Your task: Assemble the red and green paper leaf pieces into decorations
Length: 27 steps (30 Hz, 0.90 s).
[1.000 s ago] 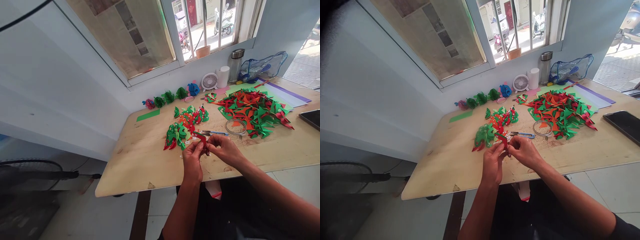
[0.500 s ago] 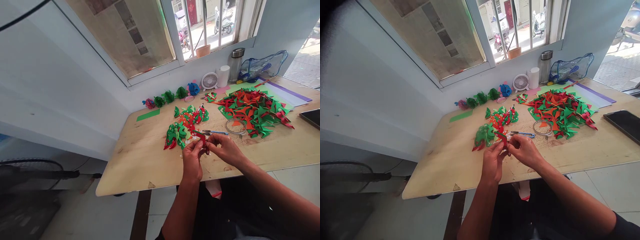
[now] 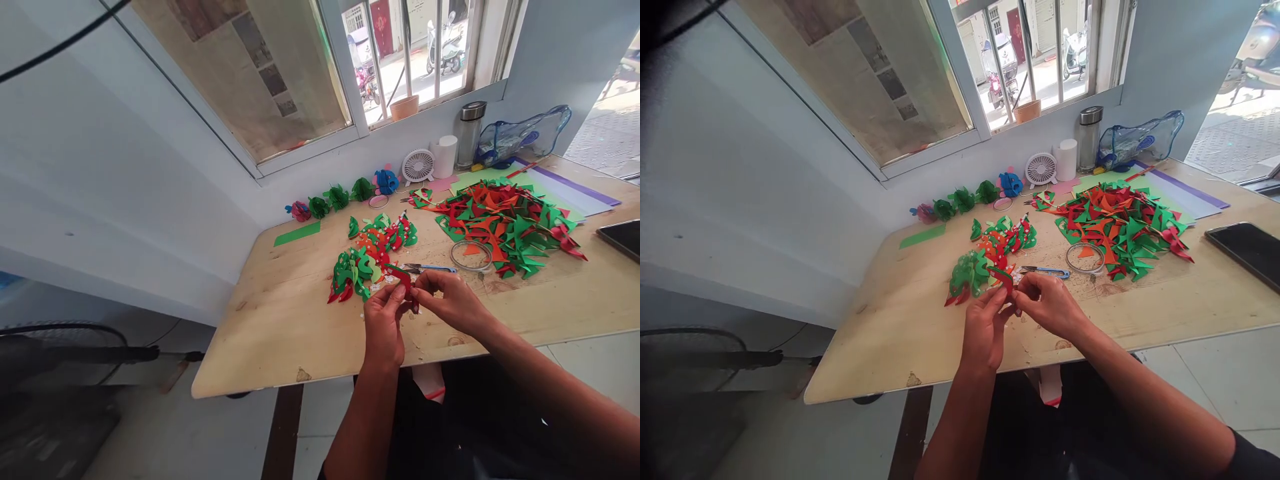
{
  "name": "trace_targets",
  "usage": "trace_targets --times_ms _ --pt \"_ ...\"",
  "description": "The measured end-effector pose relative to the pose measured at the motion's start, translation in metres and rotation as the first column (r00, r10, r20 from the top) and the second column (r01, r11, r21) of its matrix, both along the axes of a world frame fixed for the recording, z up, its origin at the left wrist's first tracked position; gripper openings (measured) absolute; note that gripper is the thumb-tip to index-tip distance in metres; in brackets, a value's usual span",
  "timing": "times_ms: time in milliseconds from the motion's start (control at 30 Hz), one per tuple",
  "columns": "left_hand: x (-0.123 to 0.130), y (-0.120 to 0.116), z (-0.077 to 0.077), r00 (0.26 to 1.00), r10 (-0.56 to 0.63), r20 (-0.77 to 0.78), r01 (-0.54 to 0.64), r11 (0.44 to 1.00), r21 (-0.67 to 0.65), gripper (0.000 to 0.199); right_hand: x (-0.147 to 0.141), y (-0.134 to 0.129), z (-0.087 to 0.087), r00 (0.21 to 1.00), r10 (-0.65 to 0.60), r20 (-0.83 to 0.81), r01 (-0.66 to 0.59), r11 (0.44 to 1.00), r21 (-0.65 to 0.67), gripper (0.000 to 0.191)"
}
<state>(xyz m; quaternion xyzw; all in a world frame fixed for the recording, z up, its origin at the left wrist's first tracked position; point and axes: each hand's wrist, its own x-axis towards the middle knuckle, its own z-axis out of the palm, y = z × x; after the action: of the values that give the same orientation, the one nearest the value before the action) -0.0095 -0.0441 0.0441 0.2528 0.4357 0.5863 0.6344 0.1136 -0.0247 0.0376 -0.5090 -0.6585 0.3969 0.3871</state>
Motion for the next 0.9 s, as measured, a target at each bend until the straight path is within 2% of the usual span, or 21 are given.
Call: trace_targets --times_ms 300,700,900 --pt "0.0010 -0.0011 0.0006 1.000 -0.001 -0.026 0.001 1.000 0.009 0.017 -0.0001 -0.0011 0.0005 0.999 0.003 0.047 -0.004 1.000 0.030 0.015" --pt "-0.0002 -0.0011 0.0002 0.999 -0.023 -0.022 0.024 0.999 0.026 0.018 -0.0004 0.0014 -0.0060 0.999 0.036 -0.029 -0.038 0.998 -0.044 0.016" --pt "0.0004 -0.0009 -0.0003 0.999 -0.005 -0.040 0.006 1.000 0.006 0.019 -0.0006 0.0004 -0.0041 1.000 0.021 -0.012 -0.021 1.000 0.000 0.014"
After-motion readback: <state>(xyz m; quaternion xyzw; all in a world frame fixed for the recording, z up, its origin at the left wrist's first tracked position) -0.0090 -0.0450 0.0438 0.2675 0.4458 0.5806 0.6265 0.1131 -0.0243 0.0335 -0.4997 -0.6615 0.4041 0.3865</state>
